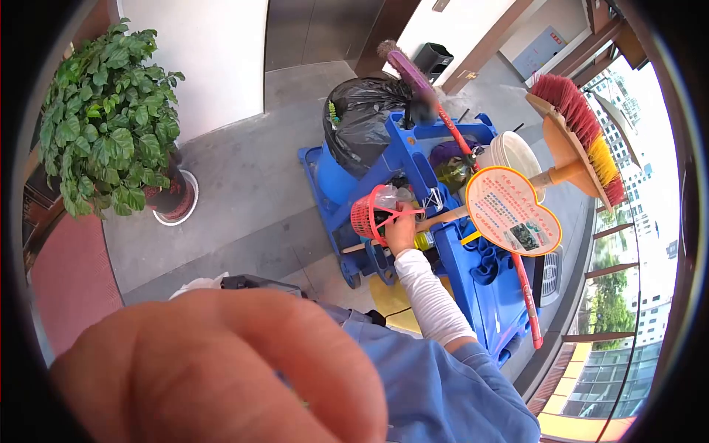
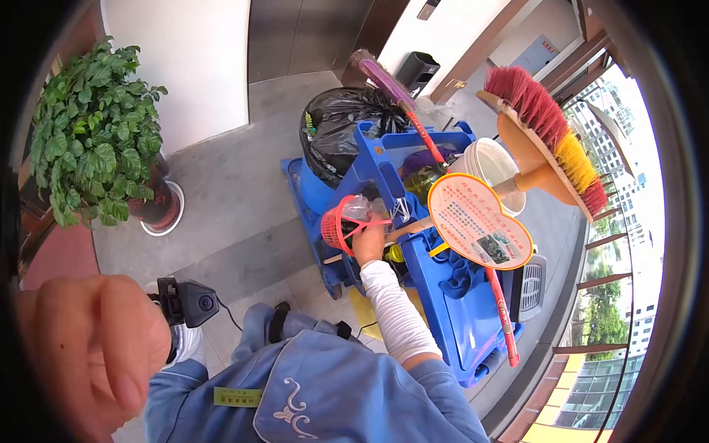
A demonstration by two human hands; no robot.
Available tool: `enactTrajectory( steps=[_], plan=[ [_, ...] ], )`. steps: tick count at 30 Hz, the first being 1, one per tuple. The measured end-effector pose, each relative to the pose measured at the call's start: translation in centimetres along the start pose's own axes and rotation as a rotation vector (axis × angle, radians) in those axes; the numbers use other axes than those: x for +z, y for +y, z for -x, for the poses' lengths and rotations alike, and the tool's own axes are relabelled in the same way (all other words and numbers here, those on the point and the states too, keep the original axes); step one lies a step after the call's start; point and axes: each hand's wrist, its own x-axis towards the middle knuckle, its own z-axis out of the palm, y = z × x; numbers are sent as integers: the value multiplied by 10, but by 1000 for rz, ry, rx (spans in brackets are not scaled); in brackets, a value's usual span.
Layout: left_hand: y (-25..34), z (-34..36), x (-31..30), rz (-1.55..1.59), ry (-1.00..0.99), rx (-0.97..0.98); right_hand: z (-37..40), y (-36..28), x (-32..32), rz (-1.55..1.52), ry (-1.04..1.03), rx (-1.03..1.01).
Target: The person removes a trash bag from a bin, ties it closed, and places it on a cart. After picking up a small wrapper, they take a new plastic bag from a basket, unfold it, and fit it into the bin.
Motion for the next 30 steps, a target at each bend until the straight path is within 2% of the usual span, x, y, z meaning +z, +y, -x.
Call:
enactTrajectory(
  steps=[5,8,9,11,12,14,15,16,17,18,19,22,24,26,28,30],
  plan=[
    [32,6,-2,-58,93,140,-3,-11,-6,-114,126,-49],
    [55,12,-2,-89,161,271,-12,-13,-4,6,150,-216],
    [61,13,-1,-99,190,325,-14,-11,-3,148,134,-260],
    [71,20,0,-137,217,441,-15,-5,6,106,118,-200],
    [74,28,1,-213,211,487,-19,9,15,93,102,-168],
    [73,48,-21,-213,-15,434,-22,26,24,-112,195,-131],
    [66,73,-20,-112,181,257,-15,24,22,-170,259,-77],
    [47,74,-26,-91,182,84,-4,11,17,-292,284,131],
    [27,75,-31,-70,182,-89,3,6,20,-563,348,181],
    [7,90,-16,-185,422,-339,9,4,22,-832,410,225],
    [-15,111,-17,-203,488,-561,16,6,23,-825,408,247],
    [-98,186,-9,-147,291,-1040,38,13,20,-773,423,271],
    [-127,225,12,-181,149,-1155,54,8,11,-690,459,227],
    [-143,252,31,-188,90,-1326,70,1,-6,-678,454,251],
    [-157,275,41,-112,151,-1423,84,4,-14,-748,430,278],
    [-165,289,49,-20,233,-1485,96,-1,-26,-626,469,186]
  ],
)
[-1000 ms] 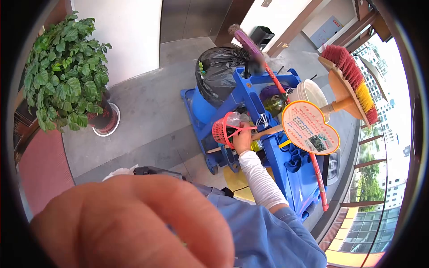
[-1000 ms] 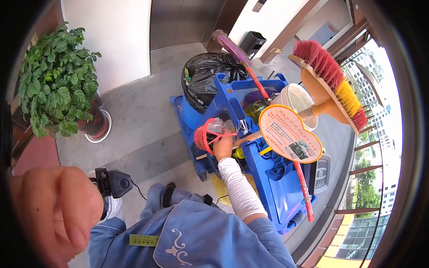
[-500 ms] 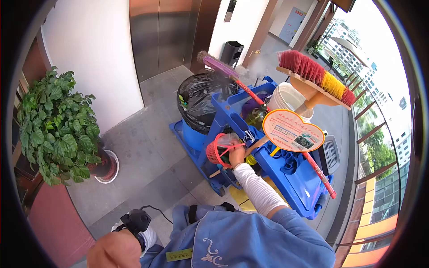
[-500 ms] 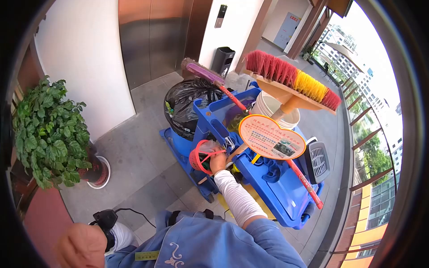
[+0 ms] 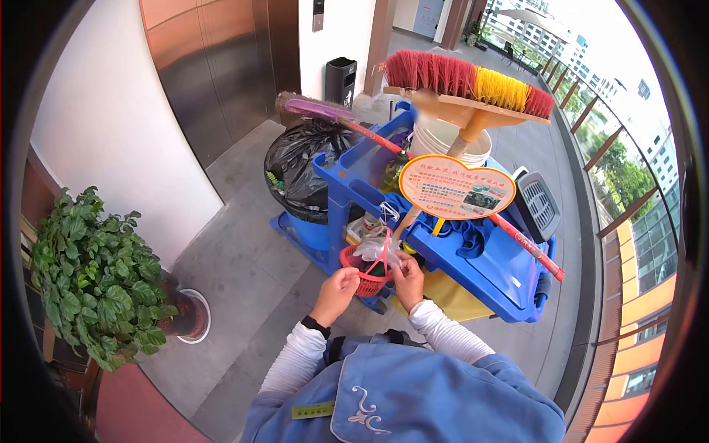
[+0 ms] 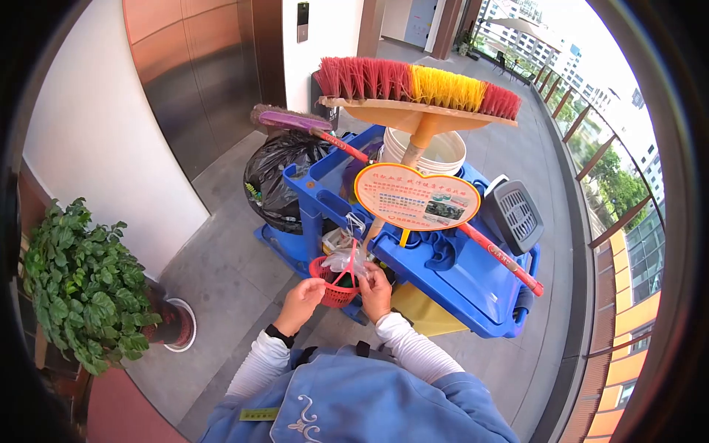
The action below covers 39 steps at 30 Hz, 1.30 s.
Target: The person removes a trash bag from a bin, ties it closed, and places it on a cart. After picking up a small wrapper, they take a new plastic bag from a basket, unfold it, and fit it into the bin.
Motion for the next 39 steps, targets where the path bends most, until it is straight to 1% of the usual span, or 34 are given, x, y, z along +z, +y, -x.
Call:
enactTrajectory(
  steps=[2,3,6,10,11,13,14,16,17,20,21,24,25,28,29,32,33,35,36,39],
  plan=[
    [21,7,7,234,-81,-283,8,-26,-13,128,-12,-142],
    [30,10,10,350,-117,-427,14,-39,-25,254,-82,-155],
    [34,12,15,305,-326,-484,29,-43,-54,410,-79,-280],
    [21,9,25,278,-294,-474,37,-61,-73,454,-71,-314],
    [21,9,26,335,-331,-501,35,-65,-71,453,-40,-340],
    [31,9,27,447,-400,-551,31,-53,-67,334,-15,-20],
    [30,7,29,498,-380,-549,29,-45,-64,270,-3,139],
    [24,0,32,600,-339,-539,21,-30,-53,-186,108,252],
    [16,-5,32,591,-286,-516,18,-28,-48,-414,159,301],
    [16,-12,25,739,-236,-585,22,-68,-29,-373,115,-11],
    [23,-9,23,709,-223,-560,30,-82,-31,-278,70,-36],
    [29,-1,16,765,-243,-589,46,-116,-44,315,-161,-532],
    [42,8,14,774,-330,-516,53,-121,-45,291,-305,-560],
    [51,28,12,960,-451,-384,62,-129,-38,314,-773,-492],
    [40,30,8,1078,-481,-354,62,-125,-33,254,-771,-463],
    [34,41,-10,440,-380,-117,55,-132,-27,249,-752,-438],
    [38,45,-12,444,-302,-92,53,-135,-26,231,-794,-399],
    [10,42,-29,405,-248,-234,52,-137,-22,182,-848,-406],
    [7,42,-35,385,-220,-303,52,-138,-20,158,-876,-411],
    [7,44,-46,1006,16,-176,50,-138,-21,206,-825,-408]
  ],
)
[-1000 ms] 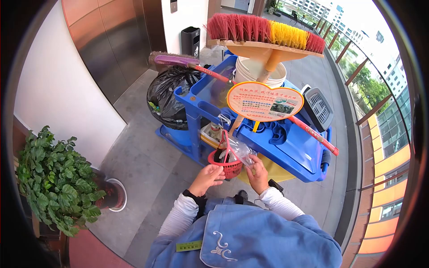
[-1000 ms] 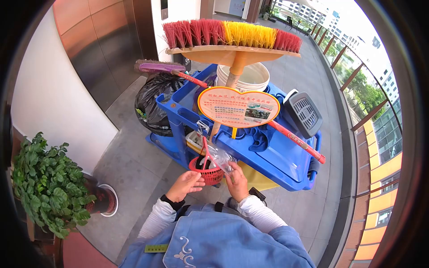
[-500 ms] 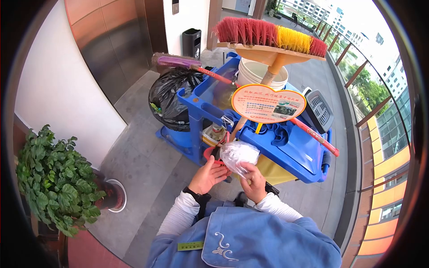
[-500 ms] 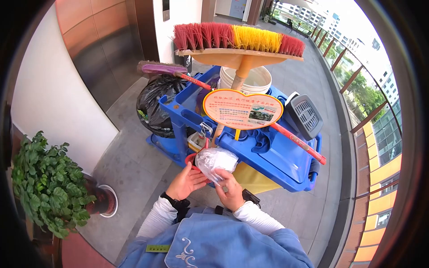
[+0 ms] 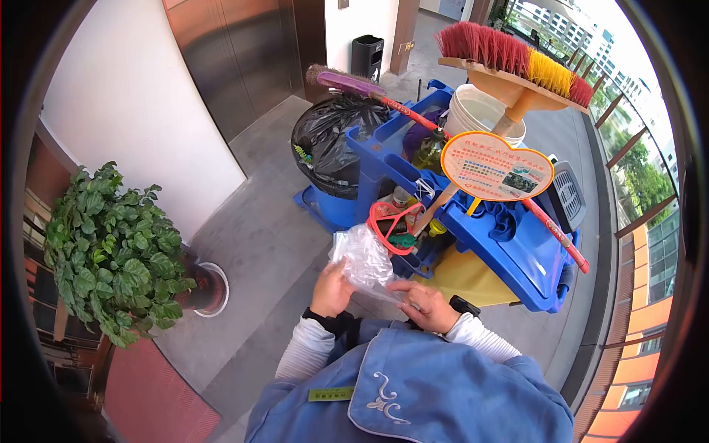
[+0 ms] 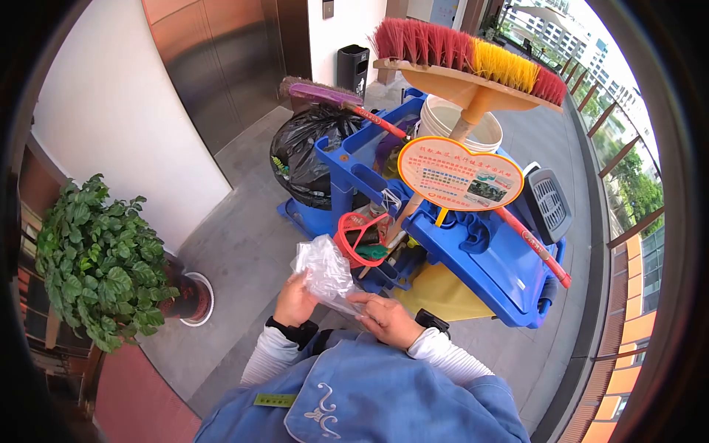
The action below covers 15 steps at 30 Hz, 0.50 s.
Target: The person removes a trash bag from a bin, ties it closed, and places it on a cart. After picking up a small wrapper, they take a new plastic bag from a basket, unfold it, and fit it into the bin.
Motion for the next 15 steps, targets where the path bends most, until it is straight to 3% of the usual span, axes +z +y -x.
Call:
enactTrajectory(
  steps=[3,7,8,11,15],
  plan=[
    [13,5,-23,172,59,7,3,10,-4,-29,152,61],
    [17,13,-25,351,119,-79,6,27,0,-114,134,130],
    [19,15,-22,233,187,33,11,38,-3,-142,-16,176],
    [22,14,-12,-249,279,448,-2,23,-3,67,120,212],
    [16,15,19,-269,218,427,-31,1,10,-21,-29,260]
  ],
)
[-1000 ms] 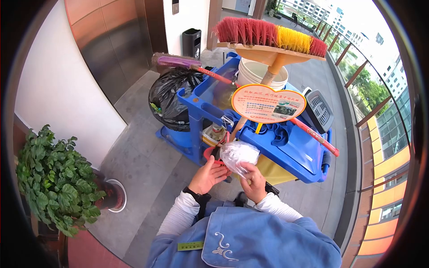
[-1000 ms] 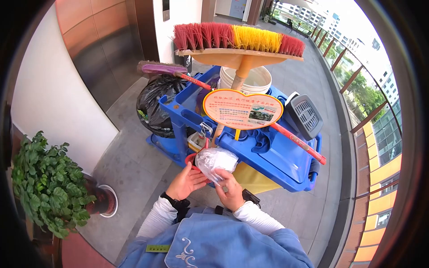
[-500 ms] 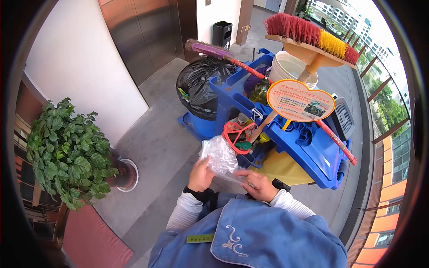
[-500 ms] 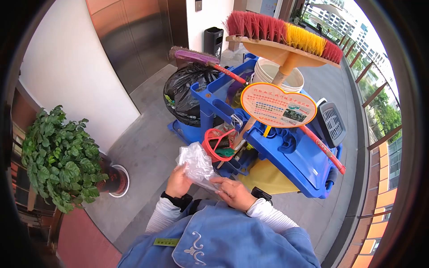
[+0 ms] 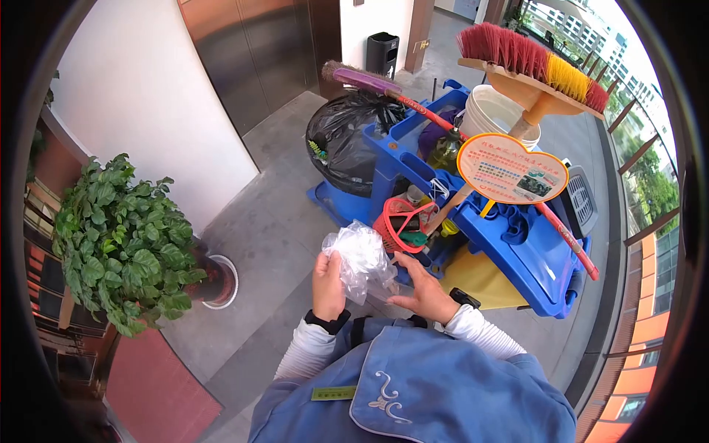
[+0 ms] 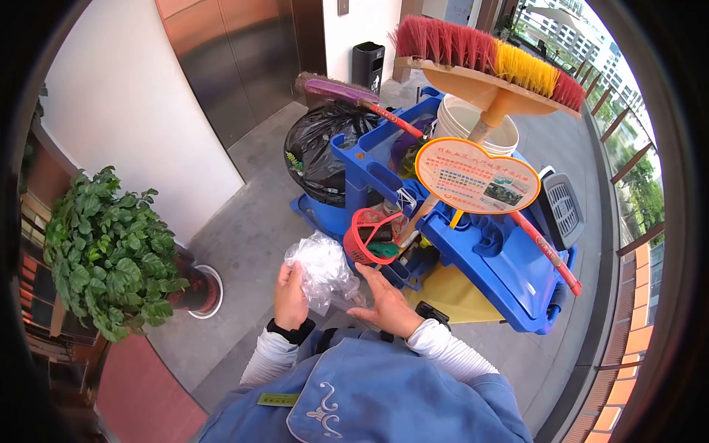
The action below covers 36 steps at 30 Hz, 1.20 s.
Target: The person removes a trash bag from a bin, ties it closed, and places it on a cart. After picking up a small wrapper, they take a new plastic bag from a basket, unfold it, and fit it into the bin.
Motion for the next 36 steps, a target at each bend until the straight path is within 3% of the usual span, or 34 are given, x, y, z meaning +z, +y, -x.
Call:
enactTrajectory(
  steps=[1,3,4,6,7,10,11,13,15,16,18,20,22,24,27,30,32,35,36],
  plan=[
    [-8,3,7,39,4,-45,-5,4,14,-12,126,-50],
    [-19,8,9,159,-27,-130,-11,25,26,-399,166,231],
    [-18,6,6,-21,-78,-19,-13,31,28,-593,180,368],
    [3,9,4,-456,-170,182,-16,59,33,-877,409,229],
    [21,12,7,-704,-195,286,-12,59,32,-824,421,228],
    [21,-5,-15,310,-116,-220,-8,40,29,-855,499,264],
    [22,-10,-19,392,158,-293,-7,35,28,-898,534,284],
    [-17,-30,-122,610,136,-235,-2,45,18,-834,603,236],
    [13,-27,-138,792,495,-59,-4,43,-4,-884,746,181],
    [26,-19,-162,581,568,87,4,63,-16,-720,768,144],
    [55,-8,-155,41,585,335,9,61,-36,-561,626,223],
    [77,3,-86,-381,220,274,2,37,-36,-620,443,206],
    [63,1,-42,-684,-181,221,-7,32,-29,-708,211,194],
    [23,-17,-28,-1078,-309,394,-20,20,-25,-787,47,165],
    [-5,-38,-27,-555,-119,64,-26,8,-36,-969,-22,225],
    [11,-55,-62,-67,-159,-207,-25,7,-58,-702,36,213],
    [59,-57,-61,82,-221,-210,-18,22,-65,-373,-89,207],
    [122,-69,-77,-62,32,-119,-13,35,-66,-120,-236,286],
    [141,-72,-83,-74,108,-66,-10,49,-65,-196,-211,321]
  ],
)
